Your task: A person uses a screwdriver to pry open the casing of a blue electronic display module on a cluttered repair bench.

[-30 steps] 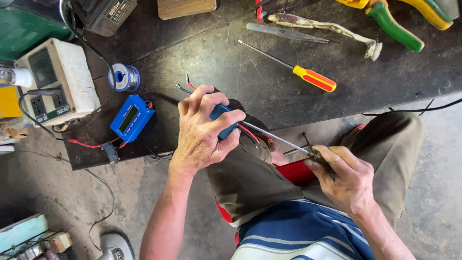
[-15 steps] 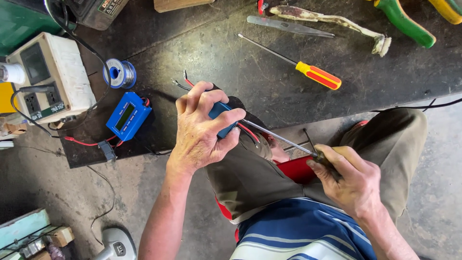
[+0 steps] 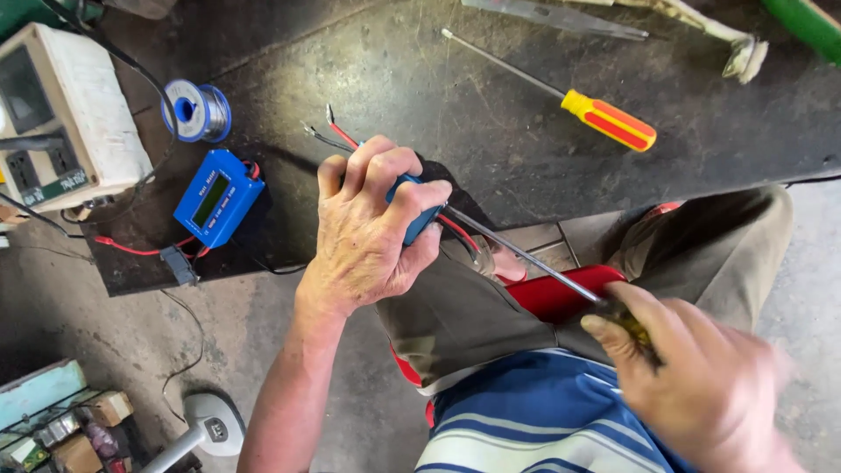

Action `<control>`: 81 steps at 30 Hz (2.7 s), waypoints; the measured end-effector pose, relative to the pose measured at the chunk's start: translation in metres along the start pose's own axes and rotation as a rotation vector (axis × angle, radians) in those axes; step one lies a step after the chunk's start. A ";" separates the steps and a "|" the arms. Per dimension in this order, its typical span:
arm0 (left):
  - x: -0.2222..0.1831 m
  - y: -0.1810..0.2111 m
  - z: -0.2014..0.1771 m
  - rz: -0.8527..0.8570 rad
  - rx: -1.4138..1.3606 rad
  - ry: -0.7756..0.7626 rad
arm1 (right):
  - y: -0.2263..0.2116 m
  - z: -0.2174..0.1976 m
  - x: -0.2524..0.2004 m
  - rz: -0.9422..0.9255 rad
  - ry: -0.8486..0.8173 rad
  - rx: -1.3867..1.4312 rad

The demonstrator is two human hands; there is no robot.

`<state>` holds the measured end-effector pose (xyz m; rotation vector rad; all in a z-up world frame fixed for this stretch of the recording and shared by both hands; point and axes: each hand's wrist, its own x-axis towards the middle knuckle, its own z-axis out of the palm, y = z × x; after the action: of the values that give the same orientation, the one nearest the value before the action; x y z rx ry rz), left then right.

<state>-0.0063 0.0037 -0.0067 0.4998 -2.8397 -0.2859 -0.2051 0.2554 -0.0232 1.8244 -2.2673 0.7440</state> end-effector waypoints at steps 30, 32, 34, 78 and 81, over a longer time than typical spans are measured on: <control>0.001 -0.003 -0.003 -0.012 0.001 0.007 | 0.030 -0.001 0.026 1.052 -0.957 1.090; 0.000 -0.003 -0.002 -0.011 -0.014 0.022 | 0.024 -0.011 0.027 0.757 -0.578 0.767; -0.001 -0.003 -0.002 -0.014 -0.013 0.016 | 0.025 -0.006 0.004 0.467 -0.435 0.475; -0.030 0.020 0.012 -0.373 0.142 0.252 | 0.023 0.040 -0.025 0.139 0.006 0.512; -0.029 0.019 0.011 -0.372 0.170 0.268 | 0.021 0.055 -0.025 0.159 0.032 0.650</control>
<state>0.0114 0.0336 -0.0187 1.0213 -2.5085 -0.0360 -0.2078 0.2550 -0.0872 1.8316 -2.3380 1.6832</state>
